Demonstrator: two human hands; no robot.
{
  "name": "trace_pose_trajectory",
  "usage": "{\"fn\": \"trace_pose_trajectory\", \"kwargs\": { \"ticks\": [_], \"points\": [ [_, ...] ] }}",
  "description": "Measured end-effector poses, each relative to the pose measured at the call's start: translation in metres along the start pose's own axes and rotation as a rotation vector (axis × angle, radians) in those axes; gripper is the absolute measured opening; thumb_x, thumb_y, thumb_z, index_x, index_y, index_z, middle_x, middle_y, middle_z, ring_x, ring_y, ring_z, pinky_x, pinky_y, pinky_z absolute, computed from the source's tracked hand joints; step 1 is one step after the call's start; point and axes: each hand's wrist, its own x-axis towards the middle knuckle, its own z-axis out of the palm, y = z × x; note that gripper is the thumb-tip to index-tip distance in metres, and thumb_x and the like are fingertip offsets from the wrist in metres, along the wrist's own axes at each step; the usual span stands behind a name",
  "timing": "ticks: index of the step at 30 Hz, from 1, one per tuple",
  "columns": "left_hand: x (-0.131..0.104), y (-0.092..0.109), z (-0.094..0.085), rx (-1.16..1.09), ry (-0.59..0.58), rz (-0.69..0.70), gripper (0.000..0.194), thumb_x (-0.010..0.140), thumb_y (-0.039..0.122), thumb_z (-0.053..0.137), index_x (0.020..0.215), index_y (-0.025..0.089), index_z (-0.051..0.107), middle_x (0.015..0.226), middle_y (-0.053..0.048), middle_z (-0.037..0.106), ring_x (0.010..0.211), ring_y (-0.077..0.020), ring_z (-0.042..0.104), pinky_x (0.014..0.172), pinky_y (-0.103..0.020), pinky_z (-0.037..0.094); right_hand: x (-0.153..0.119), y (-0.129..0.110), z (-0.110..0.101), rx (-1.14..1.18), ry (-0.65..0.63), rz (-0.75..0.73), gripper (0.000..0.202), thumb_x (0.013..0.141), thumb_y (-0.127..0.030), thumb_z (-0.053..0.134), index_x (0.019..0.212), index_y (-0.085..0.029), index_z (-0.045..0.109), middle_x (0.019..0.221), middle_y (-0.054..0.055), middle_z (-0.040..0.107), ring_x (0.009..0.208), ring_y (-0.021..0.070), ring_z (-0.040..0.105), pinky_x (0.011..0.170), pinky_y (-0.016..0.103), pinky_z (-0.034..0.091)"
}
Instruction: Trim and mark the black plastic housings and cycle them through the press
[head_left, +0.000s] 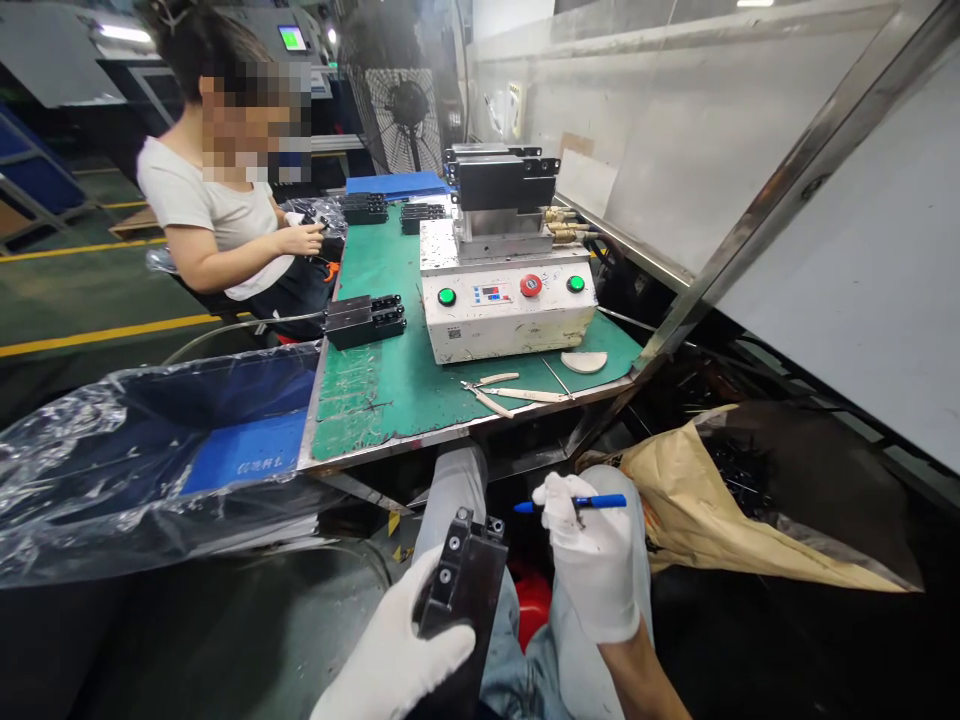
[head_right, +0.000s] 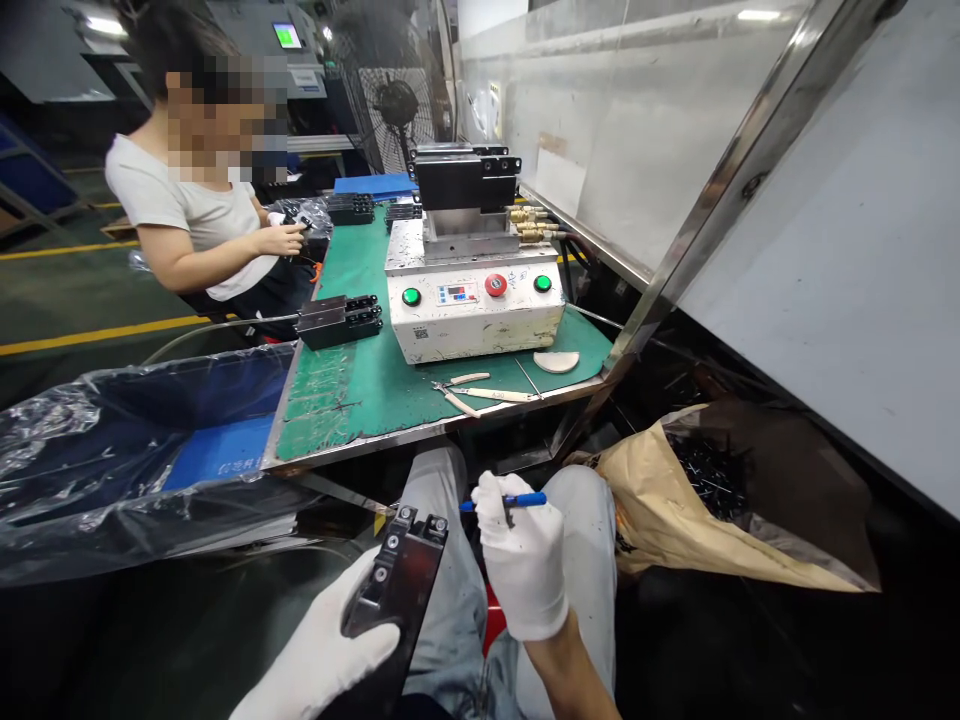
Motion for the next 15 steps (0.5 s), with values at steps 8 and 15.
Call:
{"fn": "trace_pose_trajectory", "kwargs": {
  "ticks": [8, 15],
  "points": [
    [0.002, 0.019, 0.007, 0.086, -0.017, 0.009, 0.064, 0.072, 0.027, 0.067, 0.135, 0.021, 0.061, 0.133, -0.007, 0.067, 0.118, -0.0288, 0.063, 0.106, -0.036, 0.048, -0.002, -0.011, 0.014, 0.153, -0.094, 0.166, 0.039, 0.103, -0.041, 0.053, 0.074, -0.02, 0.068, 0.06, -0.001, 0.064, 0.05, 0.0118, 0.06, 0.05, 0.023, 0.049],
    [0.003, 0.023, 0.013, 0.104, -0.016, -0.007, 0.066, 0.07, 0.034, 0.07, 0.134, 0.02, 0.06, 0.129, -0.007, 0.068, 0.112, -0.0287, 0.064, 0.103, -0.036, 0.049, -0.003, -0.005, 0.022, 0.157, -0.077, 0.155, 0.037, 0.104, -0.042, 0.053, 0.078, -0.02, 0.069, 0.066, 0.001, 0.066, 0.054, 0.0123, 0.061, 0.052, 0.023, 0.049]
  ]
}}
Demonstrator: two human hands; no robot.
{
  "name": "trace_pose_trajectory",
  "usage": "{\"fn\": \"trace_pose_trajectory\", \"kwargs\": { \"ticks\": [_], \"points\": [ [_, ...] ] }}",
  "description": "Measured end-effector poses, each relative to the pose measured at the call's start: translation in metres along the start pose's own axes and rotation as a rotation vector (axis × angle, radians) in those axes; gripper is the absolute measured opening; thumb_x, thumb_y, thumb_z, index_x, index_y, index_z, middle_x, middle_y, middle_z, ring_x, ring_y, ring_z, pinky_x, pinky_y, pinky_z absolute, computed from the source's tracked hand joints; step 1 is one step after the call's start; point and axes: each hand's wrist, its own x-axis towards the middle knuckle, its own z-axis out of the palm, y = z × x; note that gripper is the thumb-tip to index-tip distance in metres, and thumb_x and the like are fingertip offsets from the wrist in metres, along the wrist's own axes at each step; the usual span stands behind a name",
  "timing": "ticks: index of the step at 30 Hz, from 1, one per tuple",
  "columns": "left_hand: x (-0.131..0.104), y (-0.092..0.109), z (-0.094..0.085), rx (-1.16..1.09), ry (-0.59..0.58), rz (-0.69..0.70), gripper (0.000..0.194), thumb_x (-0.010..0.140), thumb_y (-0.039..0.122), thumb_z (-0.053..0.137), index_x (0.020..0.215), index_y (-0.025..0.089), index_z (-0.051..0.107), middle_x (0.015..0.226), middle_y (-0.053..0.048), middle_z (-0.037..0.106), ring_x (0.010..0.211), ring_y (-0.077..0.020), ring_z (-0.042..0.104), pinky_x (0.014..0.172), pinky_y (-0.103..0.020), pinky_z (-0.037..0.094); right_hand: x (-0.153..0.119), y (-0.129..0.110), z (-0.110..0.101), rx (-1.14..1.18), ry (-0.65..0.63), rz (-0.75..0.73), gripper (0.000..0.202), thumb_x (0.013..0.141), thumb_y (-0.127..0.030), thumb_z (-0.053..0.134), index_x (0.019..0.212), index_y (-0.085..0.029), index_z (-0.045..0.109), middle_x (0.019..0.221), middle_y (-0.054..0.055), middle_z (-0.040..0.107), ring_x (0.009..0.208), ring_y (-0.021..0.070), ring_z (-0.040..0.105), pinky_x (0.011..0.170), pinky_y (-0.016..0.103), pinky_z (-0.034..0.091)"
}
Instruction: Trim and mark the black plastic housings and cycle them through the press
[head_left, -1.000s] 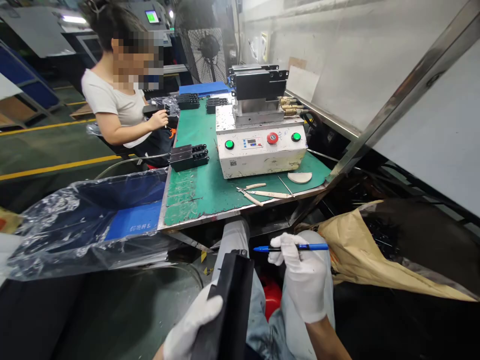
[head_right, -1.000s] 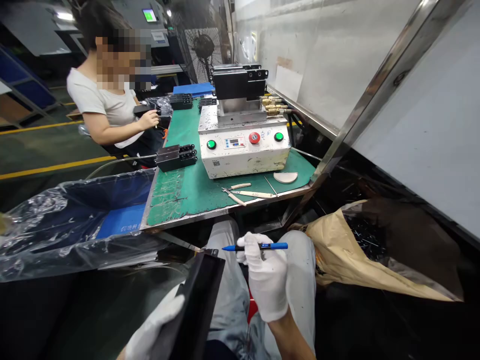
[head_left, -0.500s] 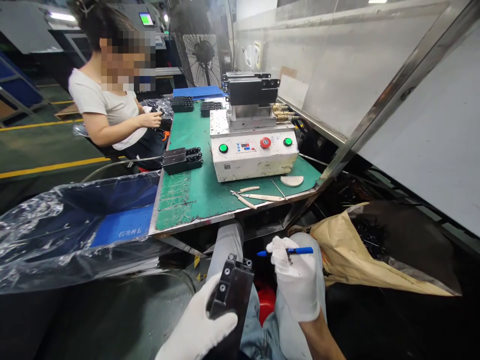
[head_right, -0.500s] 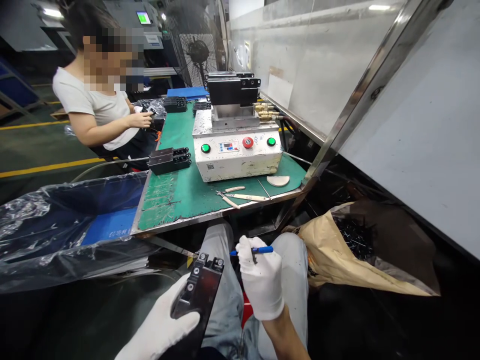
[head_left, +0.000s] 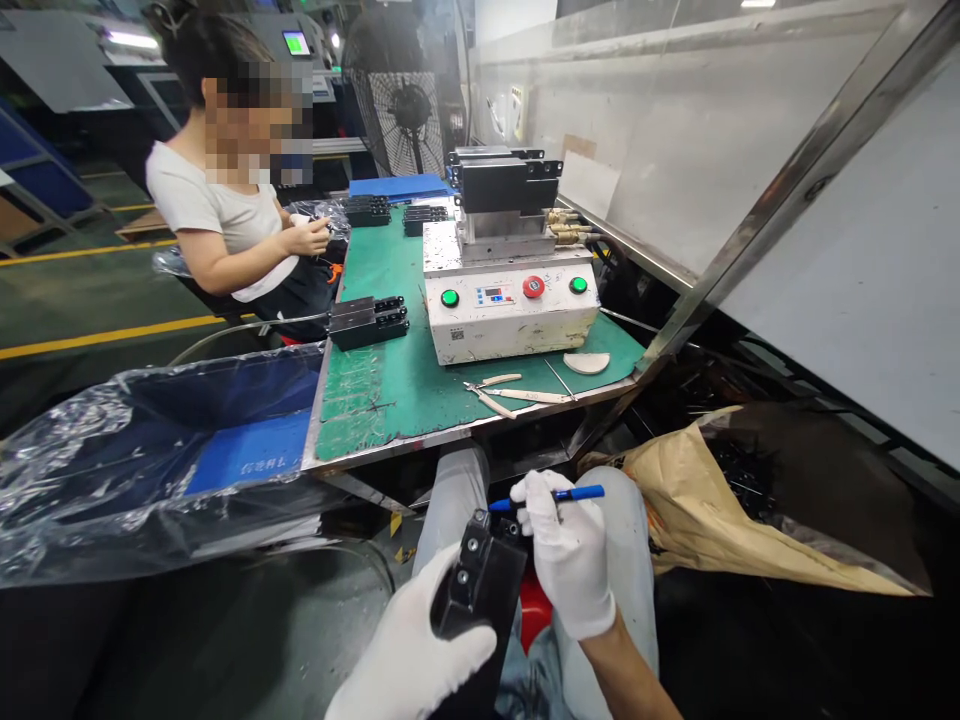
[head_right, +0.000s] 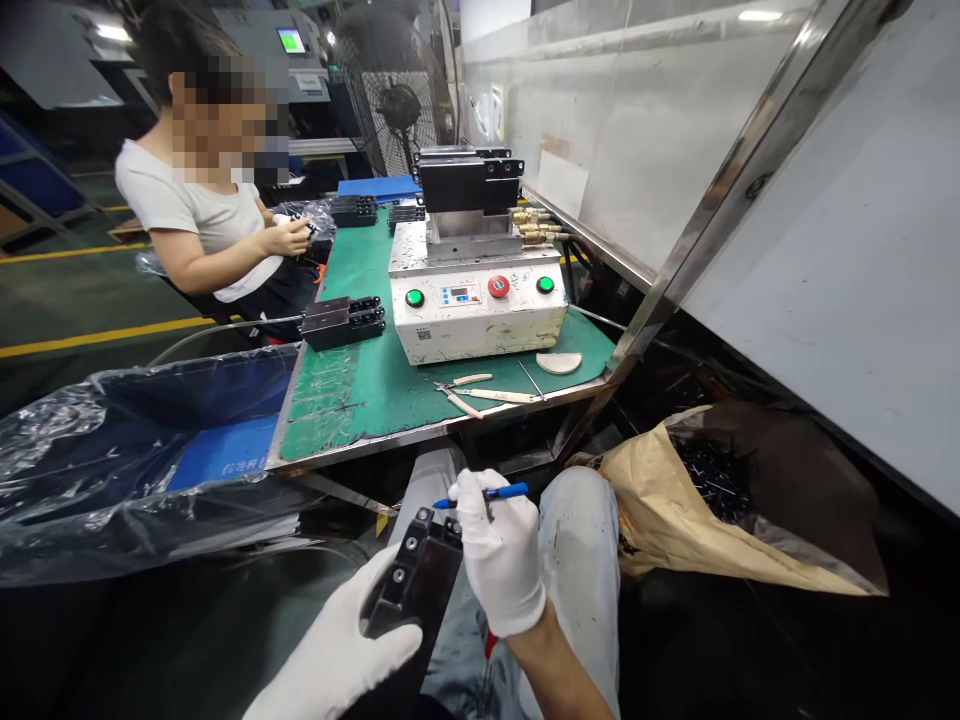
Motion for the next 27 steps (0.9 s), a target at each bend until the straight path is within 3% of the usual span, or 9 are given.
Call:
{"fn": "trace_pose_trajectory", "kwargs": {
  "ticks": [4, 8, 11, 15, 20, 24, 27],
  "points": [
    [0.002, -0.005, 0.0, 0.024, 0.018, -0.027, 0.062, 0.071, 0.03, 0.068, 0.133, 0.022, 0.061, 0.123, -0.005, 0.07, 0.108, -0.0272, 0.065, 0.101, -0.035, 0.05, -0.006, -0.001, -0.005, -0.018, 0.031, -0.018, 0.038, 0.105, -0.04, 0.051, 0.078, -0.02, 0.069, 0.07, 0.002, 0.068, 0.057, 0.0126, 0.063, 0.052, 0.022, 0.049],
    [0.004, -0.009, -0.001, 0.048, 0.039, 0.006, 0.06, 0.073, 0.024, 0.066, 0.132, 0.026, 0.062, 0.124, -0.002, 0.071, 0.113, -0.0256, 0.066, 0.1, -0.032, 0.05, -0.01, -0.011, -0.004, 0.031, -0.122, -0.006, 0.041, 0.105, -0.04, 0.048, 0.073, -0.021, 0.065, 0.065, 0.0, 0.065, 0.054, 0.0127, 0.062, 0.052, 0.024, 0.05],
    [0.005, -0.01, -0.001, 0.057, 0.056, 0.004, 0.062, 0.073, 0.021, 0.066, 0.134, 0.026, 0.061, 0.124, -0.001, 0.072, 0.111, -0.0243, 0.067, 0.098, -0.031, 0.05, -0.008, -0.017, -0.001, -0.053, -0.195, -0.11, 0.037, 0.105, -0.035, 0.05, 0.073, -0.021, 0.064, 0.069, 0.001, 0.068, 0.061, 0.014, 0.066, 0.061, 0.025, 0.053],
    [0.007, -0.009, 0.001, 0.061, 0.058, 0.009, 0.059, 0.073, 0.018, 0.065, 0.131, 0.027, 0.062, 0.121, 0.001, 0.072, 0.107, -0.0233, 0.068, 0.094, -0.03, 0.052, -0.005, -0.015, 0.001, -0.141, -0.182, -0.205, 0.033, 0.104, -0.03, 0.05, 0.075, -0.022, 0.064, 0.072, 0.002, 0.07, 0.066, 0.0152, 0.068, 0.062, 0.026, 0.053],
    [0.008, -0.008, 0.001, 0.075, 0.055, -0.005, 0.054, 0.073, 0.018, 0.064, 0.126, 0.027, 0.065, 0.117, 0.002, 0.073, 0.106, -0.0231, 0.068, 0.093, -0.03, 0.051, -0.007, -0.009, -0.001, -0.106, -0.176, -0.16, 0.035, 0.105, -0.033, 0.048, 0.077, -0.021, 0.064, 0.075, 0.004, 0.071, 0.064, 0.0154, 0.067, 0.053, 0.025, 0.05],
    [0.008, -0.007, -0.002, 0.084, 0.066, -0.038, 0.054, 0.074, 0.02, 0.065, 0.128, 0.026, 0.064, 0.113, 0.001, 0.074, 0.104, -0.0235, 0.068, 0.091, -0.031, 0.052, -0.013, -0.012, -0.003, 0.003, -0.169, -0.065, 0.038, 0.106, -0.036, 0.046, 0.078, -0.021, 0.066, 0.071, 0.003, 0.067, 0.063, 0.0151, 0.067, 0.056, 0.025, 0.052],
    [0.011, -0.006, -0.004, 0.077, 0.063, -0.017, 0.055, 0.074, 0.021, 0.067, 0.129, 0.026, 0.064, 0.118, 0.001, 0.074, 0.106, -0.0232, 0.068, 0.093, -0.03, 0.052, -0.016, -0.015, -0.001, -0.003, -0.201, -0.086, 0.037, 0.105, -0.033, 0.049, 0.074, -0.021, 0.065, 0.067, 0.001, 0.065, 0.061, 0.0145, 0.066, 0.058, 0.026, 0.052]
  ]
}}
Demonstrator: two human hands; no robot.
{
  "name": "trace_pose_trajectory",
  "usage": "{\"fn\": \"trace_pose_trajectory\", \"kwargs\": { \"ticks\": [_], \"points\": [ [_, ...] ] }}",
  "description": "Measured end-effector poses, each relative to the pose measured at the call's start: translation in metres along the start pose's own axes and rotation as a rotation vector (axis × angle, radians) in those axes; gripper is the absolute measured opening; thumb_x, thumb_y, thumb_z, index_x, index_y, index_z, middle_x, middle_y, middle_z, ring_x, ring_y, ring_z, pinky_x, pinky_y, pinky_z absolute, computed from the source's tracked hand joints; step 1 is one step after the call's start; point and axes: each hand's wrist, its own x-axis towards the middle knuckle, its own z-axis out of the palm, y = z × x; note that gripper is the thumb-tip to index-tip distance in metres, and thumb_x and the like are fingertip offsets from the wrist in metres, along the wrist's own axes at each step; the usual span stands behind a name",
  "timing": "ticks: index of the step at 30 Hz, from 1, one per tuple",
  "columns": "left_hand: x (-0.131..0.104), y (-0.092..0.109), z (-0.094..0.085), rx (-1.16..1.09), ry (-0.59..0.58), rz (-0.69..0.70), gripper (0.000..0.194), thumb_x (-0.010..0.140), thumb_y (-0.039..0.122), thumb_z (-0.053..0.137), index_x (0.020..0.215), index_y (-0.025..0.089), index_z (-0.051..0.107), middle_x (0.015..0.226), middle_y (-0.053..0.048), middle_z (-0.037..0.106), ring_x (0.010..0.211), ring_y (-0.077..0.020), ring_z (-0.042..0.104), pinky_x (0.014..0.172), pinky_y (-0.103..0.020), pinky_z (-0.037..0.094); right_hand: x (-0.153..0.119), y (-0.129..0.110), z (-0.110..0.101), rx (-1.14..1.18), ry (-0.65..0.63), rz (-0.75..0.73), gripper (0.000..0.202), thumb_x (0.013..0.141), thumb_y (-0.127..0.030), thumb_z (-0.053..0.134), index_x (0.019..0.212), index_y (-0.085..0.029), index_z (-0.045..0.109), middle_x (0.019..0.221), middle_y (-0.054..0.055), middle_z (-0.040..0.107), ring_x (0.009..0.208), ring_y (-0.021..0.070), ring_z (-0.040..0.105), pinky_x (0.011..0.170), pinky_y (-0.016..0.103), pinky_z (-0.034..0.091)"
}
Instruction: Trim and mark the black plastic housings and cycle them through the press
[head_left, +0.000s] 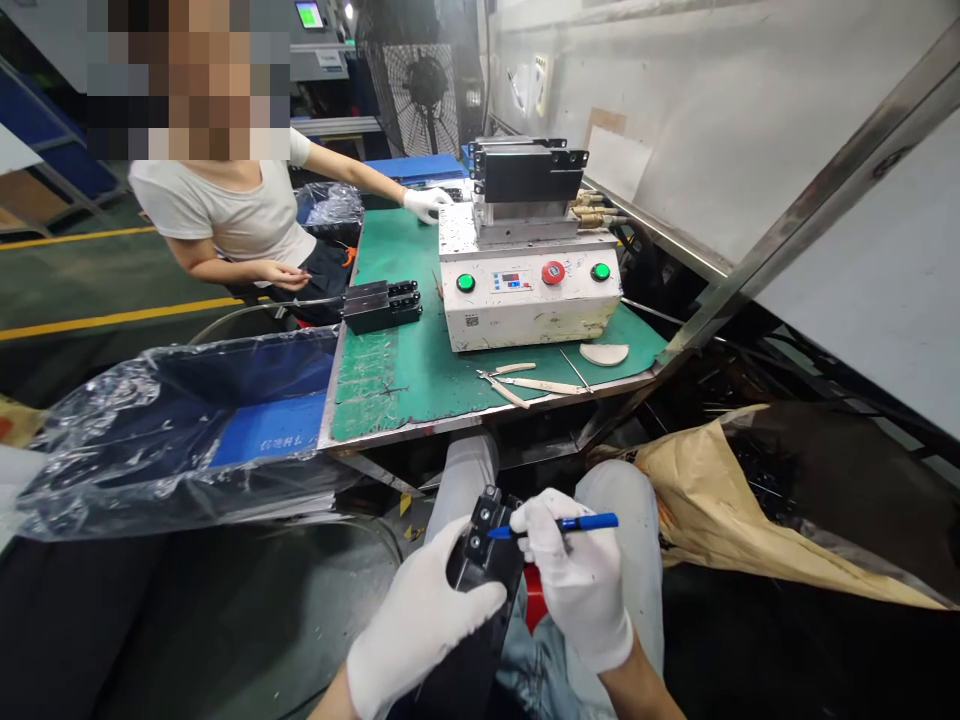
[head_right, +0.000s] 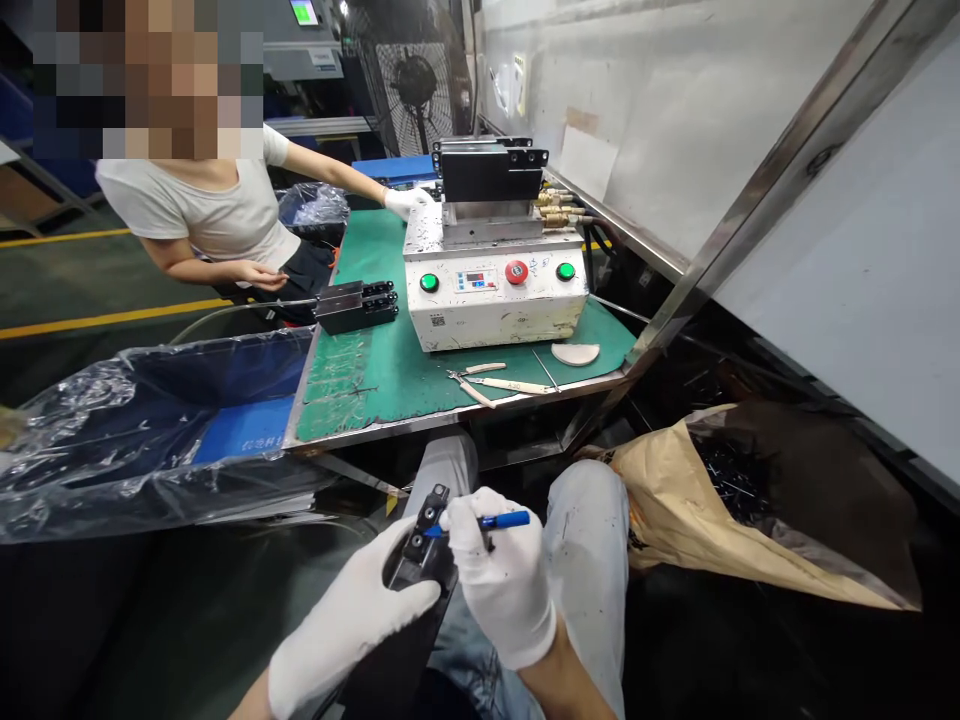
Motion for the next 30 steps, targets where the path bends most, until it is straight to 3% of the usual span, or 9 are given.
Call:
{"fn": "trace_pose_trajectory", "kwargs": {
  "ticks": [6, 11, 16, 19, 22, 24, 26, 28, 30],
  "points": [
    [0.009, 0.002, -0.001, 0.012, 0.023, 0.043, 0.054, 0.076, 0.017, 0.068, 0.128, 0.029, 0.066, 0.124, 0.003, 0.073, 0.112, -0.0225, 0.068, 0.098, -0.029, 0.051, 0.0, 0.008, 0.007, -0.255, -0.026, -0.222, 0.033, 0.104, -0.03, 0.051, 0.077, -0.022, 0.068, 0.069, 0.003, 0.069, 0.065, 0.0162, 0.067, 0.062, 0.028, 0.053],
    [0.015, 0.003, -0.001, -0.003, 0.009, 0.068, 0.05, 0.078, 0.019, 0.071, 0.128, 0.028, 0.067, 0.123, 0.002, 0.074, 0.11, -0.023, 0.068, 0.096, -0.029, 0.051, 0.0, 0.016, 0.006, -0.262, -0.043, -0.167, 0.035, 0.105, -0.036, 0.047, 0.084, -0.024, 0.072, 0.073, 0.006, 0.071, 0.068, 0.0192, 0.069, 0.063, 0.032, 0.056],
    [0.017, 0.003, 0.0, -0.007, 0.007, 0.085, 0.05, 0.077, 0.018, 0.068, 0.126, 0.027, 0.068, 0.122, 0.002, 0.074, 0.107, -0.022, 0.068, 0.096, -0.028, 0.05, 0.001, 0.016, 0.007, -0.191, -0.028, -0.131, 0.033, 0.104, -0.031, 0.049, 0.079, -0.022, 0.068, 0.072, 0.005, 0.07, 0.064, 0.018, 0.067, 0.056, 0.03, 0.052],
    [0.015, 0.009, -0.01, 0.064, 0.002, 0.052, 0.047, 0.077, 0.02, 0.068, 0.123, 0.026, 0.068, 0.112, 0.002, 0.075, 0.1, -0.0224, 0.068, 0.088, -0.028, 0.052, -0.003, 0.014, 0.004, -0.089, 0.014, -0.102, 0.032, 0.104, -0.029, 0.049, 0.079, -0.021, 0.068, 0.072, 0.002, 0.068, 0.064, 0.0158, 0.066, 0.06, 0.029, 0.053],
    [0.023, 0.021, -0.041, 0.272, 0.083, 0.097, 0.048, 0.08, 0.028, 0.07, 0.128, 0.028, 0.066, 0.115, 0.0, 0.074, 0.101, -0.0238, 0.068, 0.088, -0.03, 0.051, -0.011, 0.015, -0.004, -0.018, 0.164, -0.043, 0.031, 0.105, -0.032, 0.051, 0.083, -0.022, 0.071, 0.075, 0.001, 0.067, 0.063, 0.0145, 0.065, 0.059, 0.027, 0.054],
    [0.043, 0.03, -0.076, 0.502, 0.25, 0.188, 0.054, 0.083, 0.037, 0.07, 0.137, 0.031, 0.06, 0.125, -0.001, 0.071, 0.11, -0.0257, 0.067, 0.094, -0.033, 0.049, -0.017, 0.018, -0.009, 0.015, 0.257, 0.017, 0.031, 0.105, -0.035, 0.052, 0.085, -0.022, 0.072, 0.073, 0.001, 0.067, 0.059, 0.0141, 0.064, 0.056, 0.026, 0.054],
    [0.078, 0.036, -0.117, 0.78, 0.475, 0.231, 0.061, 0.084, 0.047, 0.07, 0.142, 0.033, 0.055, 0.124, -0.003, 0.07, 0.11, -0.0293, 0.067, 0.093, -0.037, 0.049, -0.02, 0.021, -0.012, 0.046, 0.299, 0.072, 0.034, 0.105, -0.04, 0.052, 0.083, -0.022, 0.071, 0.068, 0.001, 0.065, 0.055, 0.0147, 0.063, 0.054, 0.026, 0.054],
    [0.122, 0.038, -0.159, 1.017, 0.606, 0.248, 0.068, 0.087, 0.051, 0.066, 0.147, 0.024, 0.05, 0.129, -0.011, 0.067, 0.112, -0.0337, 0.066, 0.09, -0.04, 0.05, -0.023, 0.022, -0.011, 0.068, 0.309, 0.124, 0.039, 0.103, -0.048, 0.053, 0.08, -0.022, 0.071, 0.063, 0.002, 0.064, 0.052, 0.0157, 0.062, 0.052, 0.026, 0.054],
    [0.168, 0.038, -0.196, 1.146, 0.546, 0.253, 0.069, 0.086, 0.049, 0.068, 0.145, 0.018, 0.051, 0.13, -0.015, 0.066, 0.113, -0.0341, 0.066, 0.091, -0.039, 0.049, -0.025, 0.023, -0.008, 0.076, 0.335, 0.195, 0.045, 0.101, -0.056, 0.053, 0.078, -0.022, 0.07, 0.059, 0.002, 0.063, 0.049, 0.0166, 0.061, 0.049, 0.027, 0.053]
  ]
}}
